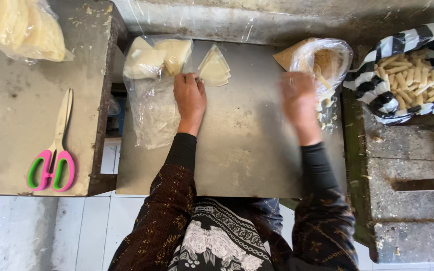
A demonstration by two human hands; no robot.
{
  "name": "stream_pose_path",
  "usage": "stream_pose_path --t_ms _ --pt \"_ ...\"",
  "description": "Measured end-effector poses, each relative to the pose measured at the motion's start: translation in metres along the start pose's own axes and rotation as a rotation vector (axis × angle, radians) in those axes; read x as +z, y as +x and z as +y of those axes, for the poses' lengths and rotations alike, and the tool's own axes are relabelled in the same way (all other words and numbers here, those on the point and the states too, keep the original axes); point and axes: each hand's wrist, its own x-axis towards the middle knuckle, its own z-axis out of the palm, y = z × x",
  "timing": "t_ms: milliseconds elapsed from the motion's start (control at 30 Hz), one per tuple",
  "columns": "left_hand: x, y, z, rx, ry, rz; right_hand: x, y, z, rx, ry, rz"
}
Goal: The person portions a filling onto small pieces of dough using a wooden spoon and then rolls each piece into a cylindrical shape by hand.
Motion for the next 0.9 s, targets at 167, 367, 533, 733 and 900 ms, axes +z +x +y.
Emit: stream_pose_path --t_ms 167,367,533,733,900 --pt "0.001 0.003 -0.008 0.004 0.067 0.022 0.041 0.030 -0.093 -0.019 0.333 -0.142" --pt "0.011 0.003 -0.012 0.059 0.181 0.035 0.085 0.052 -0.124 0.006 0.348 -0.173" --pt "0.015 0.004 -0.013 0.033 0.022 -0.004 0.107 0.061 -0.131 0.051 0.275 -0.133" --pt "0.013 0.009 -0.010 -0.010 -0.230 0.003 0.137 0.050 -0.118 0.080 0.216 -0.103" --pt "0.003 0.009 -0.003 0.117 -0.152 -0.013 0.140 0.058 -0.075 0.579 0.608 -0.046"
